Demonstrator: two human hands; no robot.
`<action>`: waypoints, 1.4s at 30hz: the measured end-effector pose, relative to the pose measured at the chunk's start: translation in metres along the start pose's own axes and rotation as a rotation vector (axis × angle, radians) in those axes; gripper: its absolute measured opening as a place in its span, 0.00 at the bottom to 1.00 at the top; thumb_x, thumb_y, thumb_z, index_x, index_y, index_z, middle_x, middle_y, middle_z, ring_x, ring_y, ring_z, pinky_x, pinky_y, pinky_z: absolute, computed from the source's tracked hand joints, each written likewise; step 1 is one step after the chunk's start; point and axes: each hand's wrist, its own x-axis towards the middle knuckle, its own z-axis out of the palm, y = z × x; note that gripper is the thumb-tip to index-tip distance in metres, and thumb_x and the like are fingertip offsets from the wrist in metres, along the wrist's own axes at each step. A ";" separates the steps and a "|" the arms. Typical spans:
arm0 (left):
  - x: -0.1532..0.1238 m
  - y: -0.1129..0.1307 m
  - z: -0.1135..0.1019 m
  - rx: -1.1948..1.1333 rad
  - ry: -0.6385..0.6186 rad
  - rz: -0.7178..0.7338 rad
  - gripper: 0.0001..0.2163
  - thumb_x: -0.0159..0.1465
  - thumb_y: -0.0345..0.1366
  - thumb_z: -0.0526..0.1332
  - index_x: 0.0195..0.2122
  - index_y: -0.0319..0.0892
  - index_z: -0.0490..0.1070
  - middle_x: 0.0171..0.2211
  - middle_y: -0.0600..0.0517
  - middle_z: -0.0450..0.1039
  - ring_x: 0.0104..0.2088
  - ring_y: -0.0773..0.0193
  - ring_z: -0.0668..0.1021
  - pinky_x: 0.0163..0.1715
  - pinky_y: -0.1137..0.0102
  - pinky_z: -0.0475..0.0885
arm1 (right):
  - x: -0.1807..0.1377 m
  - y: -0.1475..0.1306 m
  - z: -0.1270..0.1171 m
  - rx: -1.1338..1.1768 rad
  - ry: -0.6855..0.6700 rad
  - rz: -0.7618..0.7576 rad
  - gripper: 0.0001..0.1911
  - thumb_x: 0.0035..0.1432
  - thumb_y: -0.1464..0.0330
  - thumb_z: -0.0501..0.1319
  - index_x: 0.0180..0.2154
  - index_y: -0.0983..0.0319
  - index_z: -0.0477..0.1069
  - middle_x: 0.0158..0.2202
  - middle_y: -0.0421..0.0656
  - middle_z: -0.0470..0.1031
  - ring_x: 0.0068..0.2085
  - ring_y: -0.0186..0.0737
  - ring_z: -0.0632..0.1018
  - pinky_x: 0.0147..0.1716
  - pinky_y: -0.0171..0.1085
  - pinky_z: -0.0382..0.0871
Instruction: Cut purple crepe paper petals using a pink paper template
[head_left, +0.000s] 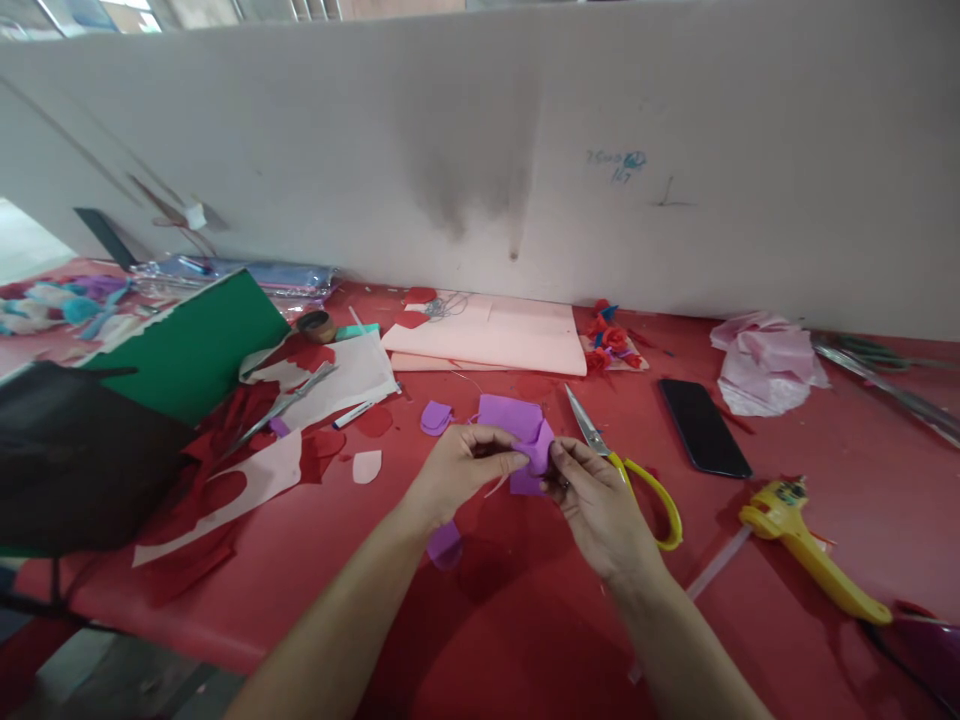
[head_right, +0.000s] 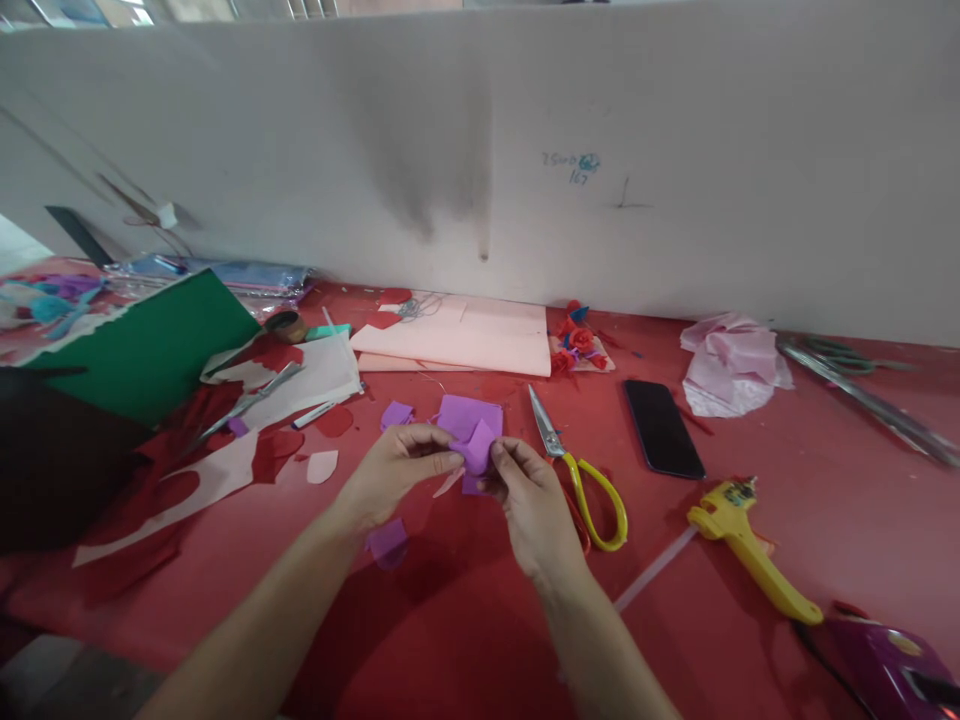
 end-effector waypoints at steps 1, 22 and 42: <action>0.000 0.001 0.000 -0.010 0.006 -0.001 0.07 0.50 0.37 0.70 0.28 0.40 0.78 0.28 0.51 0.77 0.29 0.67 0.75 0.35 0.71 0.68 | 0.000 0.000 0.000 -0.010 0.001 -0.004 0.14 0.45 0.59 0.71 0.29 0.60 0.72 0.26 0.37 0.72 0.27 0.33 0.72 0.27 0.32 0.69; 0.003 -0.004 0.002 -0.355 0.063 -0.092 0.10 0.50 0.34 0.71 0.25 0.38 0.70 0.22 0.55 0.70 0.25 0.71 0.73 0.30 0.74 0.69 | -0.006 0.000 0.004 0.137 0.108 -0.086 0.10 0.42 0.65 0.74 0.28 0.60 0.77 0.28 0.36 0.79 0.29 0.32 0.77 0.33 0.31 0.72; 0.002 -0.010 0.013 -0.423 0.102 -0.154 0.12 0.54 0.35 0.67 0.34 0.42 0.65 0.24 0.58 0.68 0.23 0.73 0.72 0.26 0.76 0.66 | -0.011 0.001 0.000 -0.647 0.101 -0.410 0.10 0.56 0.62 0.63 0.33 0.61 0.79 0.28 0.40 0.74 0.30 0.36 0.72 0.32 0.35 0.65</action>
